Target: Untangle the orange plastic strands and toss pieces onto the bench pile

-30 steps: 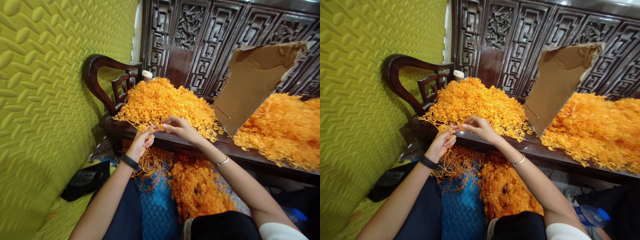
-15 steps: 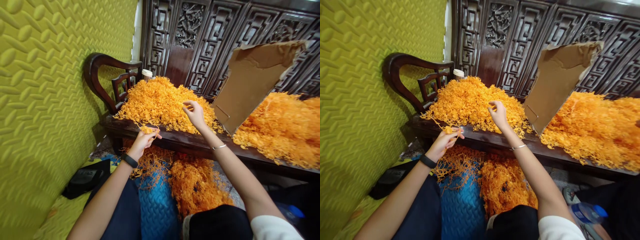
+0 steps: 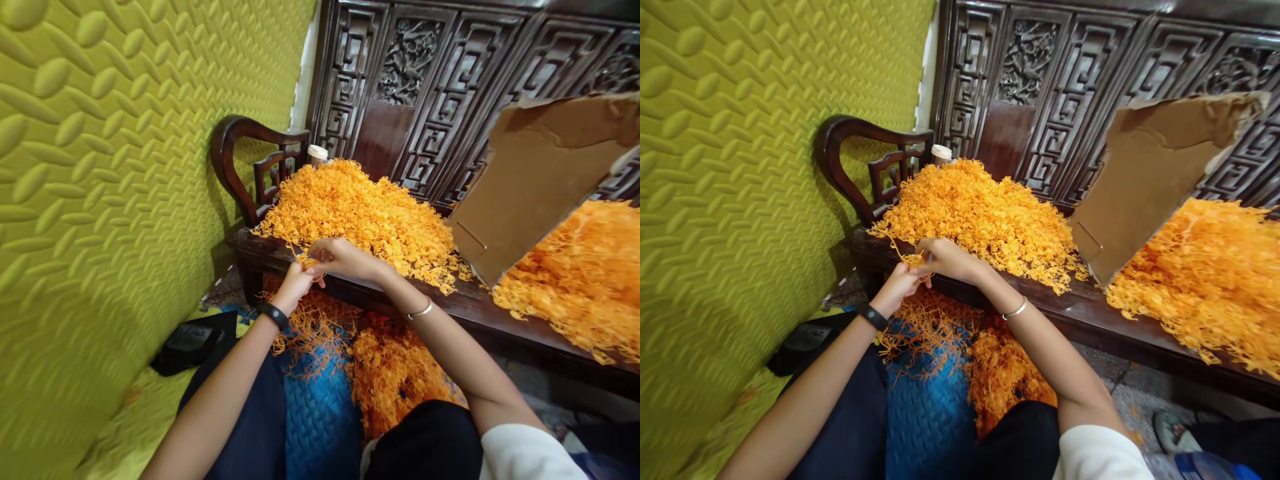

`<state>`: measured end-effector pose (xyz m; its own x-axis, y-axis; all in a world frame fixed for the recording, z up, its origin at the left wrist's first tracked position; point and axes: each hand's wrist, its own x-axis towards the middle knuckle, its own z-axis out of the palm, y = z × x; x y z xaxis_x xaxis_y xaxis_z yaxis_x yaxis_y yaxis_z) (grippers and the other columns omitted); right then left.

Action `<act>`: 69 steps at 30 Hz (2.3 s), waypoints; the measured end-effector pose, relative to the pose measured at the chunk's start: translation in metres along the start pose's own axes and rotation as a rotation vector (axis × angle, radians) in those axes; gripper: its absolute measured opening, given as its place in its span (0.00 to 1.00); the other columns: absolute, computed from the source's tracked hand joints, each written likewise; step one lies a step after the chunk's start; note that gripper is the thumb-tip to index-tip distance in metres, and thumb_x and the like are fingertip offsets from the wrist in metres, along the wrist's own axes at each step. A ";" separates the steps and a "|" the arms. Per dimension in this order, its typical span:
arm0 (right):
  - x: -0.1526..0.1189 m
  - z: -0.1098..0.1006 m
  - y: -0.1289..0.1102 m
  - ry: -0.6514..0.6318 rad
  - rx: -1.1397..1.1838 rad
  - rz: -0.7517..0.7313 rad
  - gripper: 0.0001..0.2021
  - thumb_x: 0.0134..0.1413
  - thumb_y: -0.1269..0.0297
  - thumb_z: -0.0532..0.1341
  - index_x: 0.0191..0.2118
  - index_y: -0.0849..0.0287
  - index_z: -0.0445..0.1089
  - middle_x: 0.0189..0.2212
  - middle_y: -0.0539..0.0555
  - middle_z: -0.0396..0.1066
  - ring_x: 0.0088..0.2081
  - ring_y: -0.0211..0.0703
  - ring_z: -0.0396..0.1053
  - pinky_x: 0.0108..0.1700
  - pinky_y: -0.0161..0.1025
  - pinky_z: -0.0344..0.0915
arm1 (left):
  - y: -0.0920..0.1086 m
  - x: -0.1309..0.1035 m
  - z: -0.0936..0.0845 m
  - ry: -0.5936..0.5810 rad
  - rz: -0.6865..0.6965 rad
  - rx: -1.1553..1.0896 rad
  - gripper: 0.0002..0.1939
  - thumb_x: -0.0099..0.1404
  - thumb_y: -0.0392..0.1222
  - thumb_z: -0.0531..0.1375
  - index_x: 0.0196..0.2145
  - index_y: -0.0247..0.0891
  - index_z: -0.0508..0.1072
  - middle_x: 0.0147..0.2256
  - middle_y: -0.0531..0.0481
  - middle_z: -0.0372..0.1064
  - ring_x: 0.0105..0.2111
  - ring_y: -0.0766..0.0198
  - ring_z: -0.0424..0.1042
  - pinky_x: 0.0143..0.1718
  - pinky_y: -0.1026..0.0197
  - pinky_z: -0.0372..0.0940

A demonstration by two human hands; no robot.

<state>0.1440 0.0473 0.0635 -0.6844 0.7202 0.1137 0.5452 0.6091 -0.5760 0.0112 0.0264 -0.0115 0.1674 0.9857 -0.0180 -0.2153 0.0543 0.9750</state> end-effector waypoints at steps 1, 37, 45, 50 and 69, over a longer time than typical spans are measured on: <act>0.005 0.003 0.004 -0.007 0.010 -0.015 0.15 0.47 0.55 0.65 0.34 0.64 0.71 0.26 0.52 0.70 0.28 0.36 0.65 0.32 0.34 0.59 | 0.000 0.000 -0.002 0.007 0.008 0.002 0.13 0.52 0.33 0.60 0.12 0.32 0.67 0.08 0.56 0.56 0.08 0.79 0.42 0.11 0.69 0.34; 0.011 0.024 0.049 -0.100 1.100 -0.119 0.21 0.32 0.56 0.70 0.19 0.60 0.56 0.23 0.47 0.61 0.24 0.32 0.58 0.27 0.33 0.57 | 0.008 -0.005 0.000 -0.131 0.028 -0.580 0.15 0.60 0.43 0.61 0.21 0.35 0.65 0.11 0.63 0.49 0.06 0.80 0.42 0.08 0.74 0.42; 0.002 0.034 0.037 -0.071 1.195 -0.145 0.23 0.29 0.55 0.69 0.17 0.58 0.53 0.18 0.47 0.55 0.24 0.34 0.54 0.26 0.34 0.55 | 0.013 -0.014 0.000 -0.271 -0.057 -0.631 0.19 0.60 0.41 0.61 0.16 0.35 0.60 0.10 0.63 0.43 0.08 0.81 0.38 0.08 0.76 0.42; -0.006 0.033 0.024 -0.077 1.253 -0.170 0.22 0.28 0.57 0.71 0.17 0.59 0.55 0.17 0.46 0.55 0.22 0.33 0.51 0.25 0.33 0.54 | 0.013 -0.018 0.001 -0.310 -0.067 -0.652 0.20 0.60 0.39 0.61 0.14 0.36 0.59 0.10 0.63 0.41 0.08 0.80 0.37 0.07 0.75 0.39; -0.042 -0.071 0.084 0.903 0.566 0.187 0.14 0.33 0.58 0.69 0.28 0.58 0.67 0.31 0.51 0.69 0.35 0.40 0.68 0.42 0.40 0.64 | 0.017 -0.008 -0.004 -0.365 0.047 -0.542 0.12 0.52 0.37 0.65 0.35 0.31 0.75 0.23 0.55 0.66 0.13 0.79 0.54 0.12 0.73 0.47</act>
<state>0.2533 0.0921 0.0678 0.1224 0.9053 0.4066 0.1425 0.3894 -0.9100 0.0021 0.0201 0.0047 0.4413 0.8767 0.1913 -0.6686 0.1791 0.7217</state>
